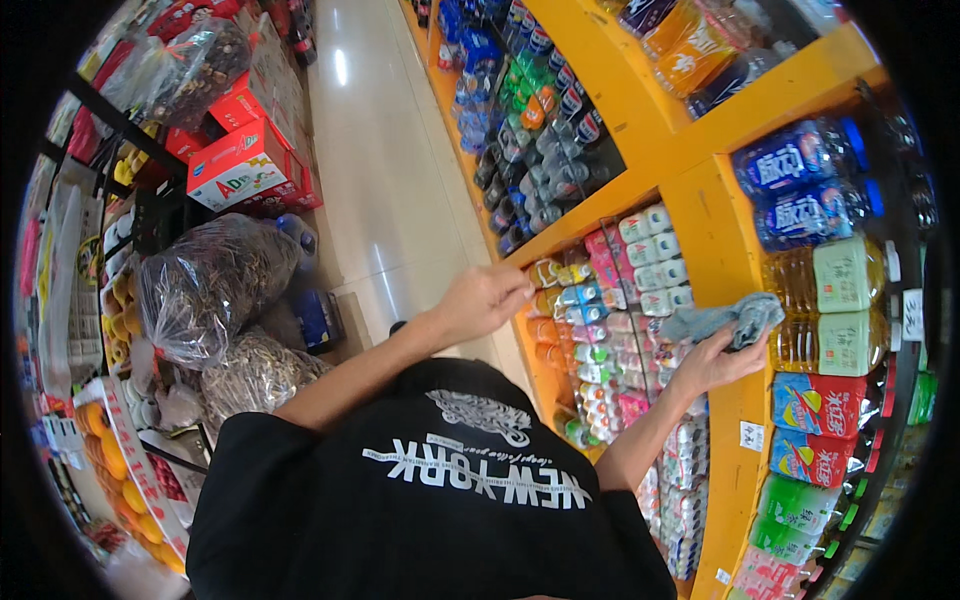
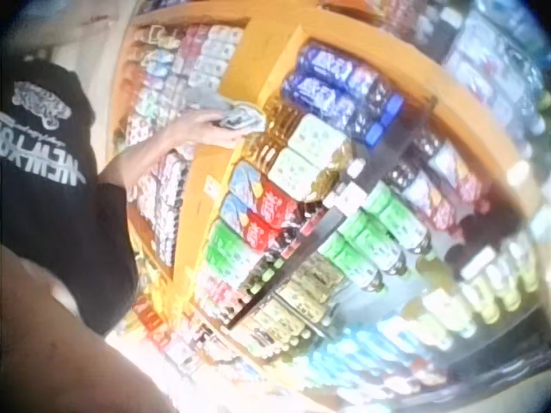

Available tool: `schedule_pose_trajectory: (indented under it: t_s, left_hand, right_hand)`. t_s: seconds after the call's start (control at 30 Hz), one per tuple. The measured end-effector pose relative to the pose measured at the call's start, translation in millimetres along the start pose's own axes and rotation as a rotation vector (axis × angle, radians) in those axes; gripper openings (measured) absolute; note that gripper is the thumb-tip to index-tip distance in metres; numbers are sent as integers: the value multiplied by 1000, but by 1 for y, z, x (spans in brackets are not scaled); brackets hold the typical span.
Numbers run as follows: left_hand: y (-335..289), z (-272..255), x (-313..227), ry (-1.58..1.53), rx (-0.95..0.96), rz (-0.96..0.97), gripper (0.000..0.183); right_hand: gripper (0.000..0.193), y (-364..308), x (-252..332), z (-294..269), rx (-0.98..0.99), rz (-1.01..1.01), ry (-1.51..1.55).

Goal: The person wipes the front edge of a yellow store shelf with a cloth, then picks up and wipes individual beverage bottles before placing them back. The person moves along the aisle, repeating the wiping and bottle-handling actions across multiple shelves.

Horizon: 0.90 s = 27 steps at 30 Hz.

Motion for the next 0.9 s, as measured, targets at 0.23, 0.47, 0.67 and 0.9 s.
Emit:
schedule_pose_trajectory:
  t_s: [0.23, 0.47, 0.67, 0.9]
  left_hand:
    - [13, -34, 54, -54, 74, -74, 12]
    - [42, -20, 89, -93, 174, -66, 15]
    - [70, -19, 110, -66, 174, -119, 15]
    - [96, -10, 141, 14, 168, -144, 15]
  right_hand:
    - [38, -24, 35, 35, 147, 50, -34]
    - [40, -81, 81, 90, 443, 105, 71]
    - [47, -127, 84, 159, 658, 258, 328]
    - [48, -140, 91, 232, 812, 303, 438]
Point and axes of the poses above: each hand's wrist, its own y-axis towards the middle knuckle, its own z-axis out of the palm, x = y × z, the point moved 3 cm from there along y, towards the middle knuckle, and after that the axes turned 10 degrees about z, right-handed, at the moved point
